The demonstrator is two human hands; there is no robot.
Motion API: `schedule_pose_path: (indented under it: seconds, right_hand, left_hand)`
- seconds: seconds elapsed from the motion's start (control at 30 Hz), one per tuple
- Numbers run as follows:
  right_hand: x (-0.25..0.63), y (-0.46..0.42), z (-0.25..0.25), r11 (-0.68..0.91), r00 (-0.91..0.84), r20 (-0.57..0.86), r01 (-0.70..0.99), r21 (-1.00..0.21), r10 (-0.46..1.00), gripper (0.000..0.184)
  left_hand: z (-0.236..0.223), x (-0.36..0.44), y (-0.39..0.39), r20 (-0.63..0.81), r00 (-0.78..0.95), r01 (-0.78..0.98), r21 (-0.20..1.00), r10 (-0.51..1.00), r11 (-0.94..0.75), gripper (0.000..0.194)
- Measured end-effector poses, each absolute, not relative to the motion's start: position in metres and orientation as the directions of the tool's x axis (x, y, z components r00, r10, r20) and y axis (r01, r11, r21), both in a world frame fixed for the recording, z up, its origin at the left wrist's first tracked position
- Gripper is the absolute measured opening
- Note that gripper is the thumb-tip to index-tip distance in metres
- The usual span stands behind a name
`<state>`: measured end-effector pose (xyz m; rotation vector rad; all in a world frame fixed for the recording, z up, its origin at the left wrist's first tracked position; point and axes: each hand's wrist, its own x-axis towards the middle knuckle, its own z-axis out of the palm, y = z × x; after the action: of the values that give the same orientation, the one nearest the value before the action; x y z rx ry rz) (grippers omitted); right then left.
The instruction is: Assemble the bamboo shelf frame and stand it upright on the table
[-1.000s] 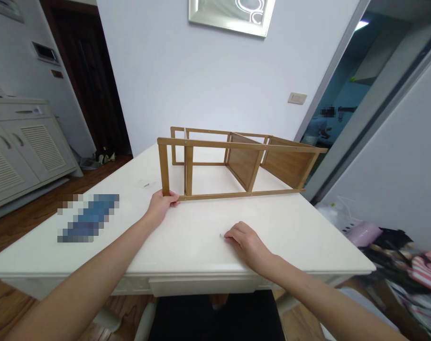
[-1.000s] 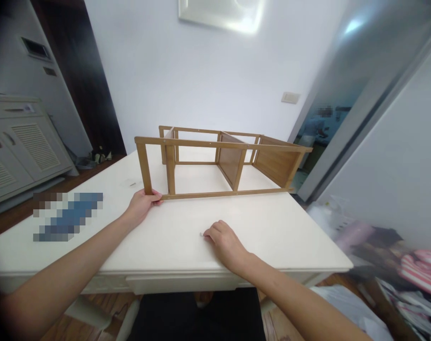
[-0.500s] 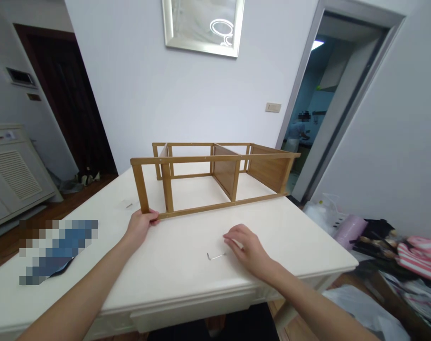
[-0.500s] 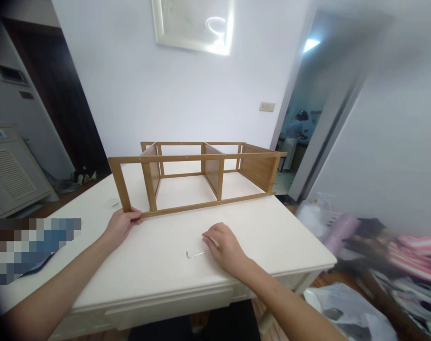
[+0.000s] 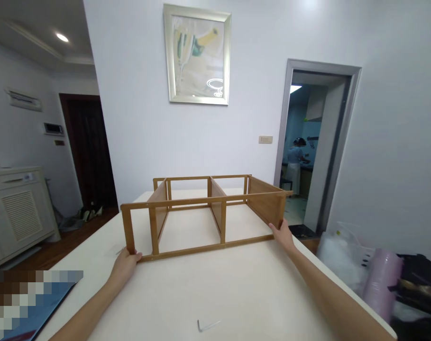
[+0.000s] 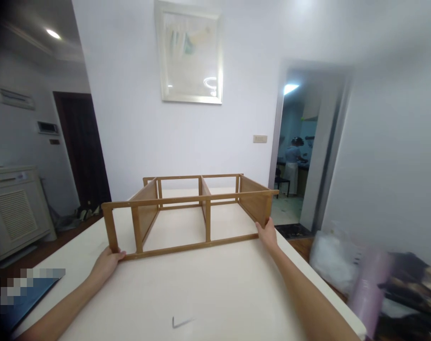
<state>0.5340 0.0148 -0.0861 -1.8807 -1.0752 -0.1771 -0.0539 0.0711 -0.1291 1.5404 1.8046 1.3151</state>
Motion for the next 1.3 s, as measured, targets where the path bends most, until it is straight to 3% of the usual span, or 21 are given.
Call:
schedule_pose_path:
  seconds: [0.2, 0.6, 0.7, 0.8, 0.9, 1.03, 1.17, 1.3]
  right_hand:
    - [0.526, 0.01, -0.098, -0.341, 0.647, 0.409, 0.721, -0.603, 0.643, 0.04]
    - [0.499, -0.025, -0.093, -0.514, 0.646, 0.353, 0.758, -0.401, 0.676, 0.039]
    - [0.491, -0.038, -0.09, -0.509, 0.634, 0.365, 0.77, -0.386, 0.682, 0.038]
    - [0.483, -0.05, -0.083, -0.512, 0.637, 0.442, 0.771, -0.379, 0.631, 0.038]
    - [0.475, -0.058, -0.078, -0.408, 0.487, 0.523, 0.873, -0.266, 0.699, 0.034]
    - [0.468, -0.065, -0.082, -0.142, 0.173, 0.478, 0.985, -0.1, 0.861, 0.034]
    - [0.465, -0.067, -0.088, -0.038, 0.064, 0.387, 0.997, -0.073, 0.92, 0.038]
    - [0.464, -0.066, -0.087, -0.025, 0.048, 0.345, 0.997, -0.071, 0.937, 0.037]
  left_hand:
    - [-0.129, -0.055, 0.082, 0.267, -0.3, 0.622, 0.782, 0.916, -0.024, 0.013]
    - [-0.127, -0.063, 0.07, 0.287, -0.315, 0.764, 0.642, 0.905, 0.063, 0.038]
    - [-0.123, -0.063, 0.059, 0.401, -0.302, 0.822, 0.568, 0.865, 0.024, 0.046]
    - [-0.12, -0.059, 0.048, 0.605, -0.263, 0.913, 0.408, 0.751, -0.008, 0.044]
    - [-0.12, -0.05, 0.043, 0.662, -0.057, 0.949, 0.269, 0.748, -0.166, 0.026]
    - [-0.123, -0.039, 0.042, 0.584, 0.209, 0.902, 0.196, 0.785, -0.386, 0.018]
    - [-0.121, -0.035, 0.041, 0.425, 0.232, 0.915, 0.21, 0.875, -0.344, 0.018]
    - [-0.114, -0.032, 0.038, 0.382, 0.211, 0.932, 0.2, 0.9, -0.303, 0.017]
